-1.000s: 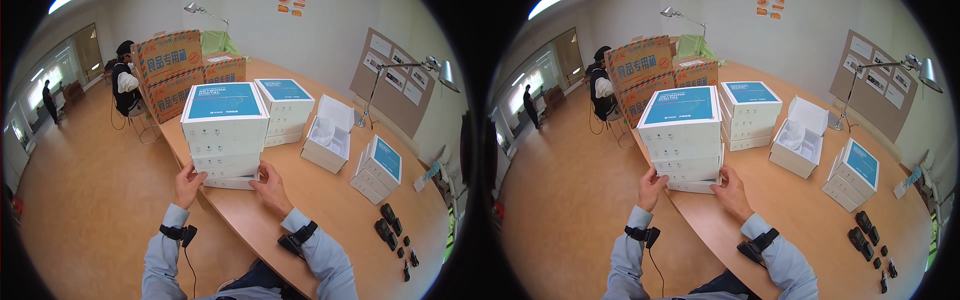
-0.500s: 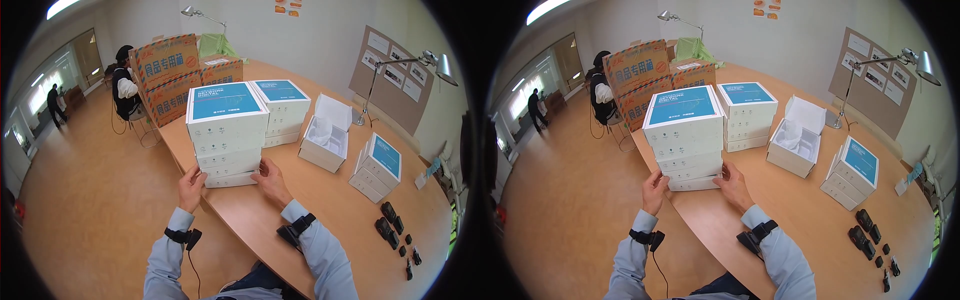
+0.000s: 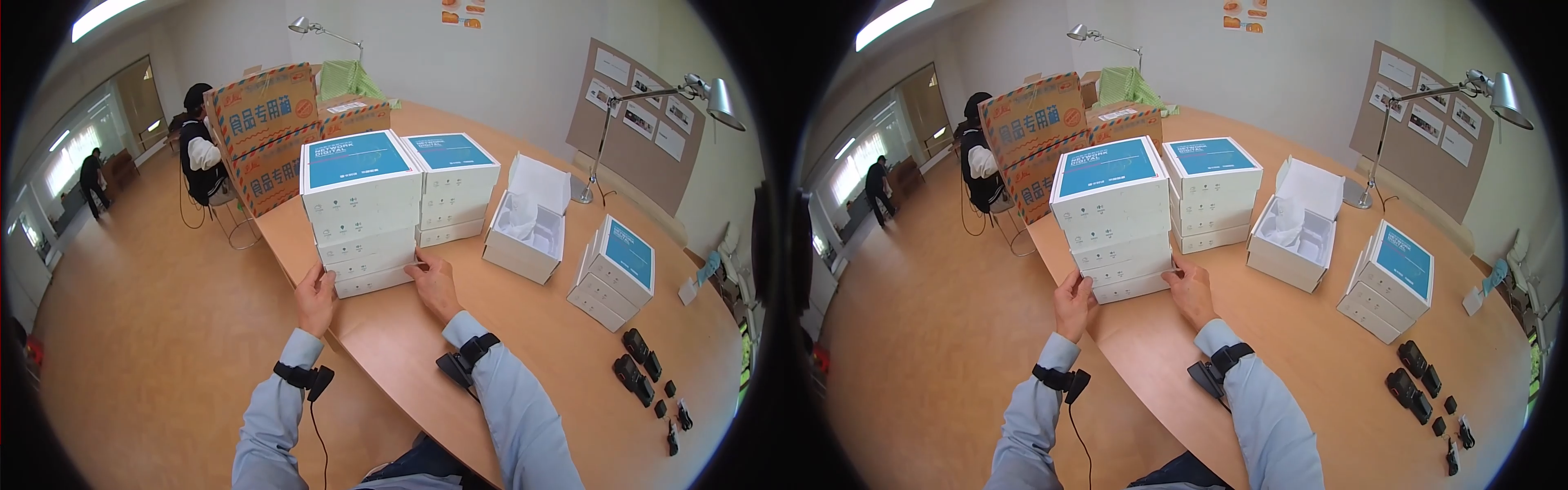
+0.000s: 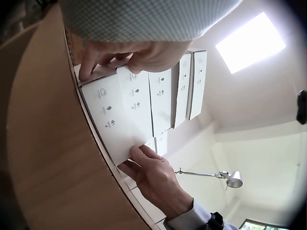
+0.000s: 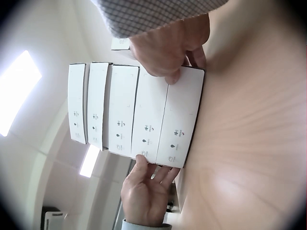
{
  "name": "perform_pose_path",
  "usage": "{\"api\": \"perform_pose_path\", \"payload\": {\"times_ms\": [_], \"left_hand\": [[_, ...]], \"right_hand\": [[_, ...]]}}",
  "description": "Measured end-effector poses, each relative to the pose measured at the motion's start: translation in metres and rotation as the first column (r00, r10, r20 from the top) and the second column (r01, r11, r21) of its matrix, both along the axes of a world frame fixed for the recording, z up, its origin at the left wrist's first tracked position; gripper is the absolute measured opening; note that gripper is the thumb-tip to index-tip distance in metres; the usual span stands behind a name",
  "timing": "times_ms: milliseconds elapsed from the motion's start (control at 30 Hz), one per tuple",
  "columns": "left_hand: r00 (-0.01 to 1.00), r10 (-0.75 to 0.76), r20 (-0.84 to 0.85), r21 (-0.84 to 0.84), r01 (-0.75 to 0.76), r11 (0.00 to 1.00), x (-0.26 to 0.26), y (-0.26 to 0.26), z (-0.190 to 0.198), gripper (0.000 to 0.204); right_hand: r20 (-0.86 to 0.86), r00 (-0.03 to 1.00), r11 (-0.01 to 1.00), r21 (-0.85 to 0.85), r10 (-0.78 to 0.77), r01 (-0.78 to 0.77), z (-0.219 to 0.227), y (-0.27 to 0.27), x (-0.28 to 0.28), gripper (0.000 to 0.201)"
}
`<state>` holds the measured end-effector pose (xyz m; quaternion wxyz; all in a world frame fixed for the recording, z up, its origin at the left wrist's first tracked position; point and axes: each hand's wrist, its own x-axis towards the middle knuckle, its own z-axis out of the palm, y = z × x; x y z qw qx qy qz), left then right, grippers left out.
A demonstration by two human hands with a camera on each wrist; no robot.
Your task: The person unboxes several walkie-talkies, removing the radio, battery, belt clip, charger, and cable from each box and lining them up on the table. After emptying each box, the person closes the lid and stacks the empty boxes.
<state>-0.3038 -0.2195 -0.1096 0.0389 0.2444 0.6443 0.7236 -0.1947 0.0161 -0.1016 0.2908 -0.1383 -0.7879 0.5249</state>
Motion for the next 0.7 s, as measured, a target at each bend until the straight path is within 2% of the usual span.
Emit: {"api": "perform_pose_path", "payload": {"times_ms": [33,67,167,233,333,533,700], "left_hand": [[0.999,-0.006,0.036,-0.030,0.007,1.000,-0.002,0.002,0.000,0.039],[1.000,-0.012,0.029,-0.028,0.013,1.000,-0.005,0.005,0.000,0.039],[1.000,0.001,0.031,0.008,-0.002,1.000,-0.014,0.016,-0.002,0.037],[0.999,0.042,0.020,-0.046,-0.041,0.998,-0.021,0.023,0.000,0.036],[0.997,0.079,-0.011,0.002,-0.079,0.997,-0.027,0.037,0.001,0.039],[0.994,0.105,-0.035,-0.002,-0.105,0.995,-0.035,0.054,0.002,0.041],[0.998,0.058,-0.035,-0.026,-0.059,0.998,-0.035,0.055,0.002,0.038]], "right_hand": [[0.073,0.995,0.996,0.068,-0.069,0.064,0.001,0.001,-0.002,0.046],[0.066,0.995,0.995,0.070,-0.075,0.071,0.001,0.001,-0.004,0.046],[-0.031,0.994,0.995,-0.007,-0.103,0.103,0.000,0.001,-0.012,0.051],[-0.076,0.977,0.980,-0.055,-0.197,0.193,-0.001,0.003,-0.019,0.043],[-0.133,0.951,0.957,-0.115,-0.279,0.265,-0.004,0.005,-0.029,0.033],[-0.099,0.939,0.943,-0.098,-0.329,0.319,-0.012,0.020,-0.042,0.024],[-0.139,0.922,0.931,-0.098,-0.362,0.351,-0.024,0.027,-0.050,0.024]]}}
